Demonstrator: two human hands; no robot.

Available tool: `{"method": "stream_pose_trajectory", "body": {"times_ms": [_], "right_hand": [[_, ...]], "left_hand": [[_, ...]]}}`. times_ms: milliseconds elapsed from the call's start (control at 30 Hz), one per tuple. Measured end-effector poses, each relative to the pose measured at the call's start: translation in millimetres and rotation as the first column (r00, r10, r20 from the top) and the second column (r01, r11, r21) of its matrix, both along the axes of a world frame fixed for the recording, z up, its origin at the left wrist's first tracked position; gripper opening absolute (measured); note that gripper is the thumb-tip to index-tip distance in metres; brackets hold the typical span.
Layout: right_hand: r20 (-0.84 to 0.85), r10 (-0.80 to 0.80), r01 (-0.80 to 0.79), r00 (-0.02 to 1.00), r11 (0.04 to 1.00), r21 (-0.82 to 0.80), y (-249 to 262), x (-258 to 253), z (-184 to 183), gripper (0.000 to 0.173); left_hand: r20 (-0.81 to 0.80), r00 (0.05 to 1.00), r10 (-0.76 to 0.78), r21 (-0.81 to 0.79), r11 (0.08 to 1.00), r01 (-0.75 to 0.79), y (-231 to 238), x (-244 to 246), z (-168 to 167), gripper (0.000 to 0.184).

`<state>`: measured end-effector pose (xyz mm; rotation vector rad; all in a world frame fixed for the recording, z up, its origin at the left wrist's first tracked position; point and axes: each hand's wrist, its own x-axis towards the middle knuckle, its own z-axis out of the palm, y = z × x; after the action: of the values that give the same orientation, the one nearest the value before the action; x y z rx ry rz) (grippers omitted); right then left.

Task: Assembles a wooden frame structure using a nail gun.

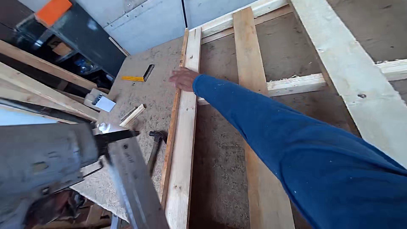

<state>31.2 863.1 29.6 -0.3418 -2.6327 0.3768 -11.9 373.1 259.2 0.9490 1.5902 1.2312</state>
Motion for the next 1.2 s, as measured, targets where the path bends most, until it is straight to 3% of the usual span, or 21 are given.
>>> {"method": "stream_pose_trajectory", "body": {"times_ms": [100, 267, 500, 700, 933, 1200], "right_hand": [[0.013, 0.044, -0.044, 0.999, 0.999, -0.010, 4, 1, -9, 0.052], [-0.062, -0.007, 0.000, 0.998, 0.993, -0.115, 7, 6, -11, 0.053], [-0.112, 0.006, -0.027, 0.994, 0.983, -0.184, 9, 8, -11, 0.051], [-0.129, 0.002, -0.031, 0.992, 0.975, -0.220, 8, 11, -11, 0.052], [-0.167, -0.030, -0.015, 0.986, 0.966, -0.259, 7, 15, -12, 0.049], [-0.166, -0.022, -0.019, 0.986, 0.971, -0.239, 6, 10, -13, 0.050]], "left_hand": [[-0.103, 0.984, 0.142, 0.029, 0.990, -0.140, 51, 39, -19, 0.018], [-0.050, 0.993, 0.102, -0.051, 0.993, -0.105, 128, 52, -17, 0.027], [-0.084, 0.964, 0.253, -0.138, 0.955, -0.262, 225, 52, -50, 0.029], [-0.025, 0.952, 0.304, -0.168, 0.938, -0.303, 251, 35, -62, 0.028], [-0.106, 0.936, 0.334, -0.195, 0.916, -0.349, 266, 53, -60, 0.025], [-0.197, 0.953, 0.229, -0.334, 0.899, -0.284, 280, 57, -52, 0.030]]}}
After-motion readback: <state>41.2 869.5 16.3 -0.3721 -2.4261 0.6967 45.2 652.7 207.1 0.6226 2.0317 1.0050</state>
